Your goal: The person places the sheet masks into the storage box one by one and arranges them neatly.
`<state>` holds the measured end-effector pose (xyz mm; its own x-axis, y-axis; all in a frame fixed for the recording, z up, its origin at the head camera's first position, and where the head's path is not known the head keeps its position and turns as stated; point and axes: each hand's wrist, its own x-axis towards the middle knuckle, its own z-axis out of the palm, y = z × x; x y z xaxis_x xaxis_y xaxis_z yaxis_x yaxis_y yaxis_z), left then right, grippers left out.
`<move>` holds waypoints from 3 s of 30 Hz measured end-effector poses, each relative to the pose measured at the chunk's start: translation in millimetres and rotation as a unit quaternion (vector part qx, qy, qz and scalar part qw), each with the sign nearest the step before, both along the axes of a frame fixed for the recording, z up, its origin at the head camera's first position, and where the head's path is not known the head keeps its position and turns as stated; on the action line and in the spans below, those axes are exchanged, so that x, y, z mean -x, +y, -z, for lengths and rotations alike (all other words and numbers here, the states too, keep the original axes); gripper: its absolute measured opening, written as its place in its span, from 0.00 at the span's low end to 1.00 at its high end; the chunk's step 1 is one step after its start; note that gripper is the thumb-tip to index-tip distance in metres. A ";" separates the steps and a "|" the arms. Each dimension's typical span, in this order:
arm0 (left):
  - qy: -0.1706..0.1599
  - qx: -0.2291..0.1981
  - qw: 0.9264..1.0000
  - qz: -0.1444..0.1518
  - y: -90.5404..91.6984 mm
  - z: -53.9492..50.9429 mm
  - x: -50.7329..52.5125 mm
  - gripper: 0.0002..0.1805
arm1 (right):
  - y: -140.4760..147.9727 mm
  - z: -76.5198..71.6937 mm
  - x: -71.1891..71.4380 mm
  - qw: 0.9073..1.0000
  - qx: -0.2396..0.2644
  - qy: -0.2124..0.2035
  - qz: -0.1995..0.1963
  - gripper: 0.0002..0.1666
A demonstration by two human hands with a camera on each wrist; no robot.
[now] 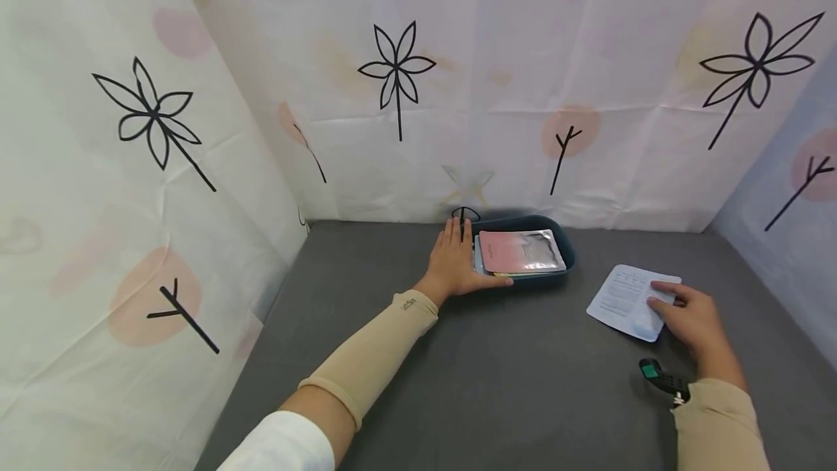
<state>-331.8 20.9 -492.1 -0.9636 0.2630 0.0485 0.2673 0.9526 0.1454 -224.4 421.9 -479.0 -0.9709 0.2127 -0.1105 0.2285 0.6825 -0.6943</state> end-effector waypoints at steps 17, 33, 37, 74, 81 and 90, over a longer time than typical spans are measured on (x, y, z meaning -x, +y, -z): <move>0.003 -0.005 1.000 0.002 -2.0 2.9 -4.2 0.83 | -41.1 -35.5 -0.7 0.977 0.153 0.121 0.083 0.32; 0.001 0.008 1.000 0.002 0.6 -2.4 -5.6 0.83 | -77.7 -62.6 9.2 0.911 0.326 0.217 0.128 0.28; 0.004 0.002 1.000 0.000 -0.6 -2.1 -5.4 0.83 | -83.5 -71.4 13.1 0.894 0.352 0.223 0.164 0.27; 0.026 -0.002 1.000 -0.001 -1.4 -5.4 -7.3 0.83 | -102.8 -14.4 35.3 0.992 0.089 0.083 -0.034 0.48; 0.032 -0.001 0.999 -0.004 -1.4 -4.3 -5.8 0.83 | -109.6 -12.3 39.1 0.993 0.056 0.070 -0.073 0.45; 0.021 -0.002 1.000 -0.003 -0.9 -2.6 -4.5 0.84 | -111.9 -9.8 37.2 0.991 0.035 0.062 -0.116 0.42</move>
<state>-327.3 20.1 -489.5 -0.9622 0.2575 0.0893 0.2680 0.9534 0.1386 -261.7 310.0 -469.2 -0.9998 -0.0208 0.0057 -0.0179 0.6561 -0.7545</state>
